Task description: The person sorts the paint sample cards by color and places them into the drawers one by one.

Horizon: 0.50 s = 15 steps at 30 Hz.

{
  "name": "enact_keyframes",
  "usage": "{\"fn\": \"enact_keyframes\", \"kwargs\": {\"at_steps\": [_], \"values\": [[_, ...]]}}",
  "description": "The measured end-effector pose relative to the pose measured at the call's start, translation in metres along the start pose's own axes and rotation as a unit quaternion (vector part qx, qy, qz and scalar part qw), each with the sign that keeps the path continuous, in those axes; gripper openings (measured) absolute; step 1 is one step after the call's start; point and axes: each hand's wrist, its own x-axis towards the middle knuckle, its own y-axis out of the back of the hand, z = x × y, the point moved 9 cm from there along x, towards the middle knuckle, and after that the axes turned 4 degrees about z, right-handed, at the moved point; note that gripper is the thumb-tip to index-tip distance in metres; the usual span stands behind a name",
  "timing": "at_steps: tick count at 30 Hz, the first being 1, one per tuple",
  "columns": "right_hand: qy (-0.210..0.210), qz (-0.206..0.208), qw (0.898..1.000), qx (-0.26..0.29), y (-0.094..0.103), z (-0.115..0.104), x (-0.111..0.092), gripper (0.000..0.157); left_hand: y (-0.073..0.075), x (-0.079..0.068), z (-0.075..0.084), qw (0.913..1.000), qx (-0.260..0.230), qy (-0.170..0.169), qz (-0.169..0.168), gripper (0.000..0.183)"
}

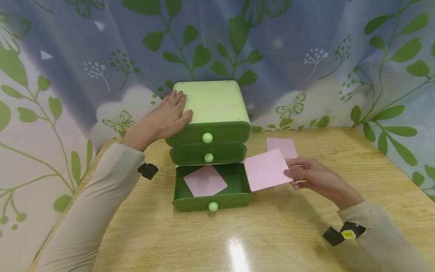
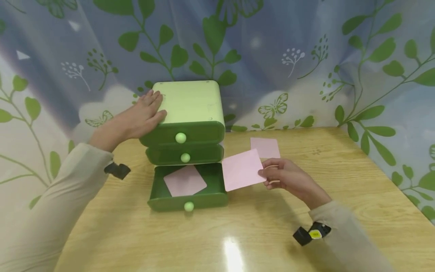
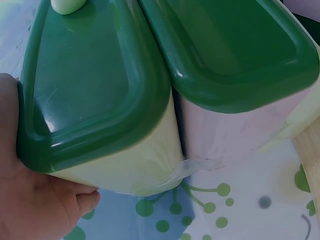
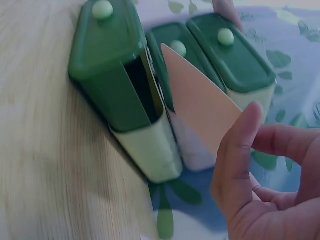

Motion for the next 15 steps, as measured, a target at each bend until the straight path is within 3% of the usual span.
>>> {"fn": "enact_keyframes", "kwargs": {"at_steps": [6,15], "values": [[0.001,-0.028,1.0,-0.002,-0.025,-0.002,0.002,0.017,-0.001,-0.001,0.0,1.0,-0.002,0.002,-0.007,0.07],[-0.022,-0.047,0.998,0.018,-0.055,0.003,0.017,0.053,0.0,-0.001,0.0,1.0,-0.004,0.003,-0.007,0.071]]}}
